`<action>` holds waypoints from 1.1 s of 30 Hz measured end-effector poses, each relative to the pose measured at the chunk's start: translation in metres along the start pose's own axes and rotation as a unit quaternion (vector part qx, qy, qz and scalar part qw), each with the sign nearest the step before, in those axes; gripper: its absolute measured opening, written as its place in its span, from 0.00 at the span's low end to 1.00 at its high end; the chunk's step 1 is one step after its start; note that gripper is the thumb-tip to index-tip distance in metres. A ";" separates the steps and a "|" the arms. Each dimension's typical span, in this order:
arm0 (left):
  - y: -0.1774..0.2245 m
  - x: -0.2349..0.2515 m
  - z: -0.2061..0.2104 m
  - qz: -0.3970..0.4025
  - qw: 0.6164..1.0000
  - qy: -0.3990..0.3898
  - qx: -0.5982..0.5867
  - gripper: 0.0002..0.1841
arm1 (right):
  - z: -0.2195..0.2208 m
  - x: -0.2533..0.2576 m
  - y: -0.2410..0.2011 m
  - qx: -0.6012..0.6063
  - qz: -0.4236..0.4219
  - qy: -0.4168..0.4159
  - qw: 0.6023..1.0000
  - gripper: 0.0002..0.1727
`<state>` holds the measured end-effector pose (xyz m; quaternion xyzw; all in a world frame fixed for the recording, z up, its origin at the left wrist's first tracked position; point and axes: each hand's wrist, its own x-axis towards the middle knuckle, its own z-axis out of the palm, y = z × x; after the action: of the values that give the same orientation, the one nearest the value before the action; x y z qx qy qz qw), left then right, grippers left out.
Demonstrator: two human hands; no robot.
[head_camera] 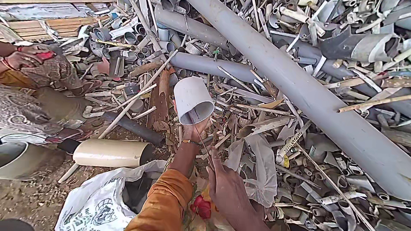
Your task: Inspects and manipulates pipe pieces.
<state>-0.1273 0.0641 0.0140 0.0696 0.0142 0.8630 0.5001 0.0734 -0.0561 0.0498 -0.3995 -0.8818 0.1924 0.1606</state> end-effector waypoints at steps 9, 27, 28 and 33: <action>-0.014 -0.005 0.004 -0.075 0.994 0.069 0.043 0.50 | -0.005 0.006 0.004 0.048 -0.034 0.065 0.996 0.31; -0.017 -0.006 0.008 -0.135 0.985 0.075 0.079 0.56 | -0.030 0.021 -0.003 0.056 0.043 -0.034 0.997 0.32; -0.019 -0.007 0.009 -0.135 0.984 0.085 0.076 0.55 | -0.028 0.015 -0.008 0.075 0.021 -0.017 0.997 0.32; -0.013 -0.003 0.007 -0.095 0.986 0.098 0.096 0.51 | -0.030 0.032 0.003 -0.054 0.112 -0.099 0.987 0.33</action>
<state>-0.1136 0.0674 0.0198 0.0310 0.1525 0.8088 0.5671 0.0682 -0.0235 0.0783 -0.4826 -0.8522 0.2002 0.0281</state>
